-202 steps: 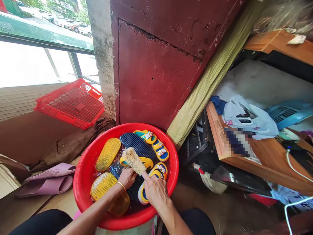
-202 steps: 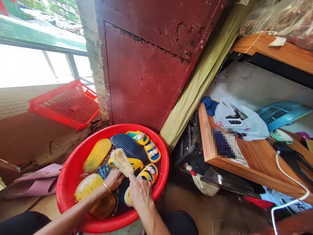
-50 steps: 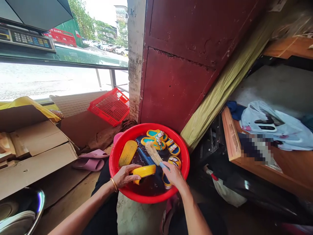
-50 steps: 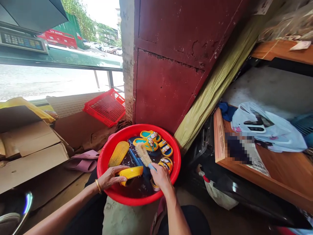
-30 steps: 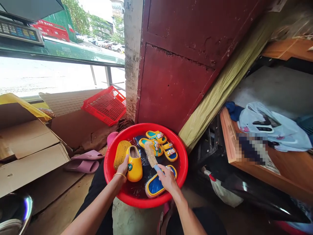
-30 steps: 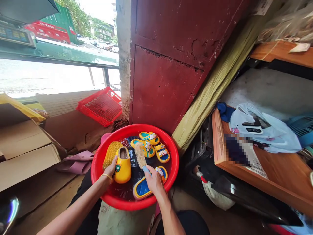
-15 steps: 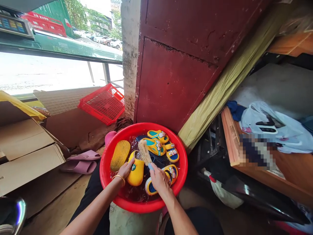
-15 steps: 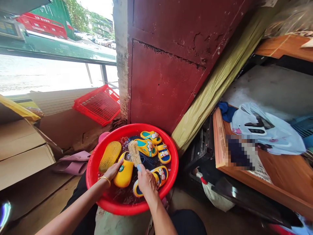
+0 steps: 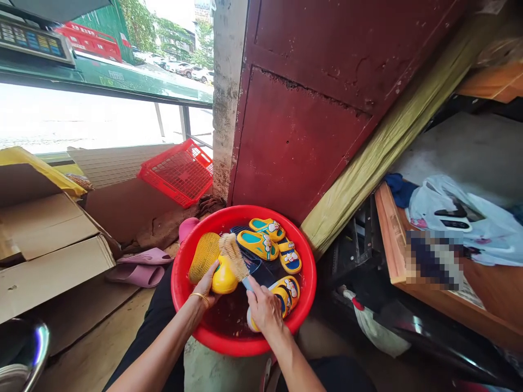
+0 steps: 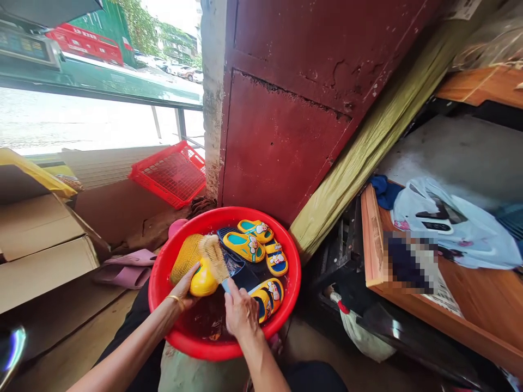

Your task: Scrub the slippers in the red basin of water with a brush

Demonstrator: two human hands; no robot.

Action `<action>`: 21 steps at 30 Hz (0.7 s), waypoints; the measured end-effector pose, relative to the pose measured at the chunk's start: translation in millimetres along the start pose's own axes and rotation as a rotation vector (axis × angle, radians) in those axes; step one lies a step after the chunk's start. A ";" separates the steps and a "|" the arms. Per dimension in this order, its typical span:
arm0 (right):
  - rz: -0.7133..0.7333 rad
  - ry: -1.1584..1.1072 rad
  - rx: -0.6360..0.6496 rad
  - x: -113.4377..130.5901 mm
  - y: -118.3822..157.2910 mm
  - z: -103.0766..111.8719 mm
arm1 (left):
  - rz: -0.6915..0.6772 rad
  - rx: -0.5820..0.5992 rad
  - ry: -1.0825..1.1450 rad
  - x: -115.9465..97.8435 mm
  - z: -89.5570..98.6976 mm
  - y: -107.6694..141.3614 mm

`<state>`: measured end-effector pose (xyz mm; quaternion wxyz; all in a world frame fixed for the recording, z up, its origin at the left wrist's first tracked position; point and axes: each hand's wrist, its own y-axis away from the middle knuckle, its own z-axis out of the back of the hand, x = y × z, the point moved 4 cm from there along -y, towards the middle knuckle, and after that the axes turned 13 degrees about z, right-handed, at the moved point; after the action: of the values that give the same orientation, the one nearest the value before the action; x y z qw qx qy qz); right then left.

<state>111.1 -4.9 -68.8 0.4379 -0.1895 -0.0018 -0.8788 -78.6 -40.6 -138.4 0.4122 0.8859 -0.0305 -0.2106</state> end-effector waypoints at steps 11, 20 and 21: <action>0.089 -0.029 -0.109 -11.5 -2.0 8.7 | 0.098 0.124 0.050 -1.8 -9.3 16.1; 0.219 -0.062 -0.250 -16.3 13.6 12.6 | 0.181 0.220 -0.117 7.6 -17.8 28.4; 0.221 -0.057 -0.262 -15.8 14.2 10.9 | 0.155 0.225 -0.130 6.6 -17.0 28.8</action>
<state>134.2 0.3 -66.3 0.5031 -0.2688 0.1211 -0.8124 -62.4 -48.9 -109.6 0.3225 0.9060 -0.1490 -0.2303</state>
